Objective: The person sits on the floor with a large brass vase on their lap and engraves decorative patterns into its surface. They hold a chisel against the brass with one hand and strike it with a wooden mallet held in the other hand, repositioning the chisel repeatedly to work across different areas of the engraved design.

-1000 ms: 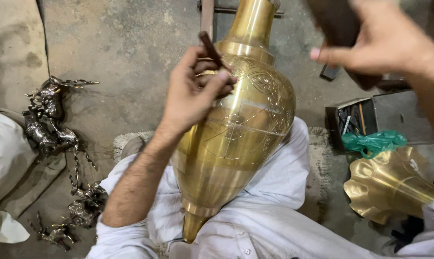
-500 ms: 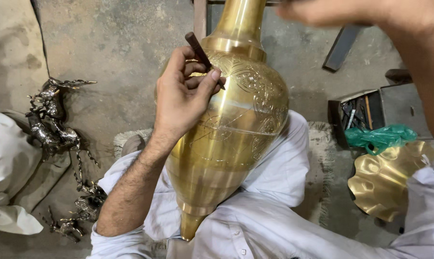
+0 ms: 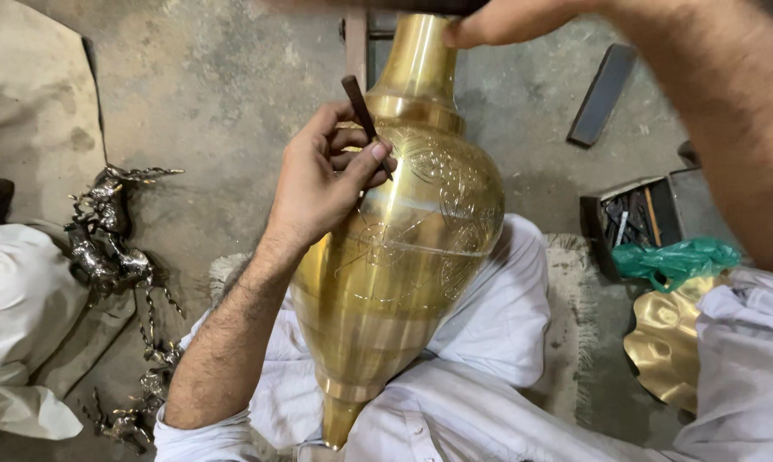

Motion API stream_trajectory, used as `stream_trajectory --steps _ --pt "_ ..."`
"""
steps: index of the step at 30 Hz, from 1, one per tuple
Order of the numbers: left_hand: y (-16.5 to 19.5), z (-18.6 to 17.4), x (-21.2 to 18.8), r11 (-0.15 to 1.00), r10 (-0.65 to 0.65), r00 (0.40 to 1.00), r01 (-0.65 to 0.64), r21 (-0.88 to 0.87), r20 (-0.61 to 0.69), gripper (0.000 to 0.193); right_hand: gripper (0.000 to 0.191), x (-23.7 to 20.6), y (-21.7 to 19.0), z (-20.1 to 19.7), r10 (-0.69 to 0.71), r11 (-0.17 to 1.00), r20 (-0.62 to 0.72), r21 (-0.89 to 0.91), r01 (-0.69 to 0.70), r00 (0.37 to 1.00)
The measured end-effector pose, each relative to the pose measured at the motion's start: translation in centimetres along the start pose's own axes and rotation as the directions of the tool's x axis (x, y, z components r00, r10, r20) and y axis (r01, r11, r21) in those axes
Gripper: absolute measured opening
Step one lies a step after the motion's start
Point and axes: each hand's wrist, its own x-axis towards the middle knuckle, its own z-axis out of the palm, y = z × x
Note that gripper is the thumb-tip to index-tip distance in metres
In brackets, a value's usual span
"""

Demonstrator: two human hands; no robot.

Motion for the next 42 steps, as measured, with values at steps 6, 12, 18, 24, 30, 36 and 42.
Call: stream_trajectory --steps 6,12,18,24,30,36,42 --pt "0.9 -0.1 0.3 0.999 -0.006 0.998 0.003 0.053 0.062 0.040 0.040 -0.6 -0.7 -0.5 0.200 0.971 0.023 0.130 -0.201 0.980" --pt "1.6 -0.2 1.0 0.994 -0.005 0.987 -0.013 0.111 0.160 0.042 0.058 -2.1 -0.2 0.7 0.028 0.936 -0.299 0.343 0.081 0.954" --pt "2.9 -0.2 1.1 0.982 -0.006 0.975 -0.035 0.183 0.221 0.048 0.042 -3.2 0.1 2.1 0.107 0.872 -0.260 0.489 0.035 0.960" --pt "4.0 -0.2 1.4 0.966 -0.058 0.968 -0.006 0.257 0.242 0.043 0.042 -3.9 -0.5 2.9 0.195 0.783 -0.246 0.622 0.000 0.950" --pt "4.5 -0.4 1.3 0.965 -0.046 0.958 -0.031 0.261 0.283 0.046 0.043 -4.3 -0.2 3.8 0.096 0.742 -0.373 0.645 0.184 0.923" --pt "4.9 -0.4 1.5 0.944 -0.066 0.949 -0.041 0.328 0.309 0.047 0.041 -4.8 -0.3 4.8 0.188 0.717 -0.250 0.695 0.041 0.950" --pt "5.2 -0.5 1.5 0.945 -0.066 0.940 -0.049 0.325 0.334 0.043 0.042 -5.4 -0.5 5.4 0.176 0.506 -0.293 0.846 0.169 0.940"
